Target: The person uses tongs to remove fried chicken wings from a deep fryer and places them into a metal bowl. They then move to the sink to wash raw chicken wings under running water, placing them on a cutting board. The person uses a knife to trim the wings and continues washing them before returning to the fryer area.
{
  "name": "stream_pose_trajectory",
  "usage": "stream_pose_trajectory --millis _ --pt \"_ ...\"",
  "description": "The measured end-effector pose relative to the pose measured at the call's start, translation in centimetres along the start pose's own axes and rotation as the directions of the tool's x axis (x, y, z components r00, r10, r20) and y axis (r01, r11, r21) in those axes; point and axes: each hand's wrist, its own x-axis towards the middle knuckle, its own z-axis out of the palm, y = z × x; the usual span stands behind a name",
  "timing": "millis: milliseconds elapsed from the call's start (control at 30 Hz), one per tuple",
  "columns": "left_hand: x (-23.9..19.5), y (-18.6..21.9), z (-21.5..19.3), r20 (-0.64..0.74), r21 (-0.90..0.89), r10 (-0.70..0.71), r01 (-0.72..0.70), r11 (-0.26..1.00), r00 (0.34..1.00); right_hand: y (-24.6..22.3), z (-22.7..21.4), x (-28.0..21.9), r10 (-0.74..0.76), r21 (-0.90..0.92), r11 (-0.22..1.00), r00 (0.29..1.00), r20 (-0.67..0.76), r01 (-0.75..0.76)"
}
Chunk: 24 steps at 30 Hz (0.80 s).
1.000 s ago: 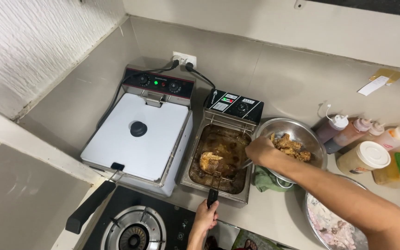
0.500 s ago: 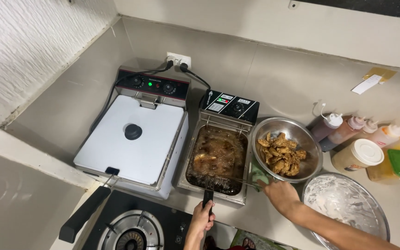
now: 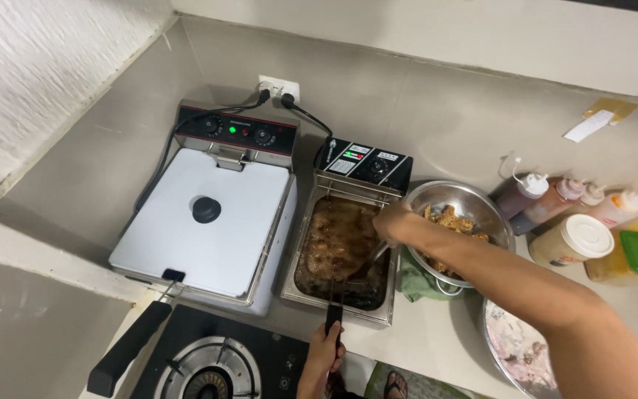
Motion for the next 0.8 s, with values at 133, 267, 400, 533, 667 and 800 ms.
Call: stream_pose_trajectory --millis 133,267,400,533,667,800 --pt "-0.6 0.2 0.5 0.001 -0.036 0.026 -0.026 0.999 1.0 -1.3 -0.9 2.7 -0.03 -0.168 0.985 0.999 0.026 0.034" --pt "-1.8 1.4 1.0 -0.005 -0.066 -0.061 0.061 0.996 0.998 -1.9 6.4 4.4 -0.152 -0.235 0.966 0.971 -0.184 0.106" --pt "-1.9 1.6 2.2 -0.043 -0.036 -0.003 0.001 0.999 0.999 -4.8 10.3 -4.6 0.002 0.158 0.987 0.987 -0.159 0.023" --pt "-0.4 -0.2 1.5 -0.074 -0.031 0.036 -0.038 0.999 0.997 -7.3 20.7 1.9 0.093 0.143 0.989 0.924 -0.372 -0.042" --pt "-0.3 -0.4 2.0 -0.071 -0.088 0.0 -0.006 0.996 0.997 -7.7 20.4 -2.5 0.153 0.199 0.976 0.929 -0.337 -0.088" --pt "-0.6 -0.7 3.0 -0.103 -0.208 0.005 -0.026 0.978 0.995 -9.1 24.5 -1.5 0.263 0.289 0.942 0.914 -0.31 -0.173"
